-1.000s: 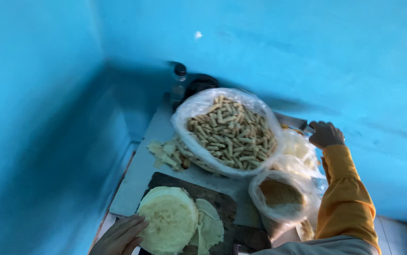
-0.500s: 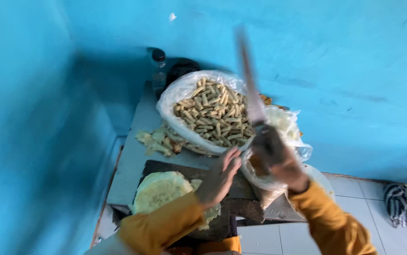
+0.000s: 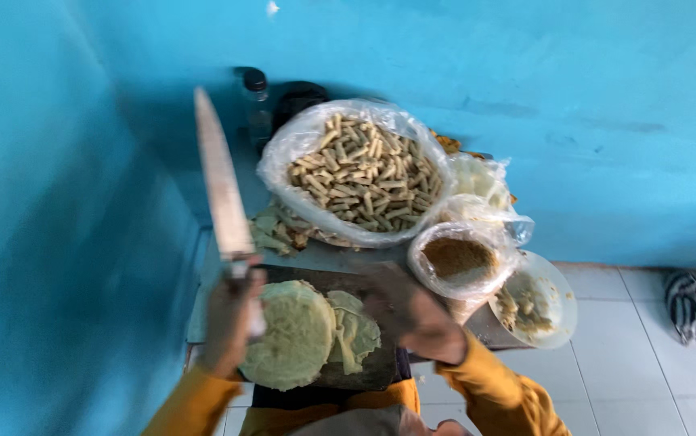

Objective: The person sits at a small table and tears pieces from a flat sheet of dough, dips the pieces into a bag of brown powder, and places them on a plate. They also handle a large plastic bag filled with puffed snack sticks and reposition dough sheets on the table.

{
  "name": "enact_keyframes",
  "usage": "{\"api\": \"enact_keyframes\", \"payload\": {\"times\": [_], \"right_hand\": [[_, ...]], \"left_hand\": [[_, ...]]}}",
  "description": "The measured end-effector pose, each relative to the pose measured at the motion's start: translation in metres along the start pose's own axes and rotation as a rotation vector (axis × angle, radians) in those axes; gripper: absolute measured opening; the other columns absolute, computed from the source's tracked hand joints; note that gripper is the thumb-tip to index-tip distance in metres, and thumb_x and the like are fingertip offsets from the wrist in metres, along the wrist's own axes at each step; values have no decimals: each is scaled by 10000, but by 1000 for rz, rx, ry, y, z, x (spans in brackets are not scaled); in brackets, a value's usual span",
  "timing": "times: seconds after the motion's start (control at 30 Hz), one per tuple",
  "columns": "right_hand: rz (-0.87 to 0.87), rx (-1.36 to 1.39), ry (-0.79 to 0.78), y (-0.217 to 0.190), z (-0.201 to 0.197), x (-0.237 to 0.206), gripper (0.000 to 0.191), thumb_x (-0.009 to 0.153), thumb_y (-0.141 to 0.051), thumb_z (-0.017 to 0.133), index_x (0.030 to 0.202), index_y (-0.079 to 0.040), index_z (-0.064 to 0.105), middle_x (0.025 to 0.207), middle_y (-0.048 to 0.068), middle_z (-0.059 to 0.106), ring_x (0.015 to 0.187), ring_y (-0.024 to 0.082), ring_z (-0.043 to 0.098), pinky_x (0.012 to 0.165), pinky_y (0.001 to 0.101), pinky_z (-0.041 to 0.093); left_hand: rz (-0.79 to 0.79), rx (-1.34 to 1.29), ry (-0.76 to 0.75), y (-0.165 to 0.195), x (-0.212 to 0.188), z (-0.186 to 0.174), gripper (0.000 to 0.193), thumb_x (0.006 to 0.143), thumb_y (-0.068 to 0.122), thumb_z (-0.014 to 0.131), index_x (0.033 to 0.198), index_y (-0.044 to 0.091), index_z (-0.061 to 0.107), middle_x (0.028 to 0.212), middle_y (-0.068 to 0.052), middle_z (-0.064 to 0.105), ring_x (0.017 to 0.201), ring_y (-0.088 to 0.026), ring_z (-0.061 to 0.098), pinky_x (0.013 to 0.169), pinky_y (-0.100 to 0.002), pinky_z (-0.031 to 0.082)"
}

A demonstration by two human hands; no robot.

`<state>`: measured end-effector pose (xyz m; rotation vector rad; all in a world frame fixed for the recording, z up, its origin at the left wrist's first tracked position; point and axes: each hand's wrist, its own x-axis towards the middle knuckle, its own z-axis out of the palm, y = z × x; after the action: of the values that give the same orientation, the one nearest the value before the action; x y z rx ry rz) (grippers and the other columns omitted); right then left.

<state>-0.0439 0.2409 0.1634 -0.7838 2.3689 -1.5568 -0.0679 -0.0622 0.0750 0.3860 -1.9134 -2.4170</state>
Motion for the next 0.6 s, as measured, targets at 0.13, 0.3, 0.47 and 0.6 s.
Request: {"api": "enact_keyframes", "payload": {"times": [0.13,0.3,0.47,0.6], "right_hand": [[28,-96,521,20,-50,-61,507,952,10,591,1455,-52,555,1358,146,669,1191,181,671,970,311,592],[403,-193,856,85,-44,-129,383,967,7,621,1347,-31,643,1116,133,755,925,213,712,750,315,593],[468,-342,879,126,-7,-143,473,932,18,641,1396,-23,557,1190,133,739,1043,206,747,858,327,603],[391,-239,888,126,0,-131,743,886,53,625,1558,-38,322,1301,152,672,1091,221,714,874,336,589]], "left_hand": [[-35,385,126,6,26,-58,388,950,319,676,1152,33,509,788,-98,572,595,-162,581,509,-331,527],[-7,352,171,-15,49,-74,347,965,243,695,1037,-47,519,843,-120,658,667,-167,637,571,-326,551],[34,464,123,-17,68,-74,372,949,309,725,988,-55,662,867,-138,717,734,-204,647,662,-366,520],[0,740,188,-9,76,-73,435,912,410,762,998,-16,750,860,-162,714,777,-267,624,675,-422,466]]}}
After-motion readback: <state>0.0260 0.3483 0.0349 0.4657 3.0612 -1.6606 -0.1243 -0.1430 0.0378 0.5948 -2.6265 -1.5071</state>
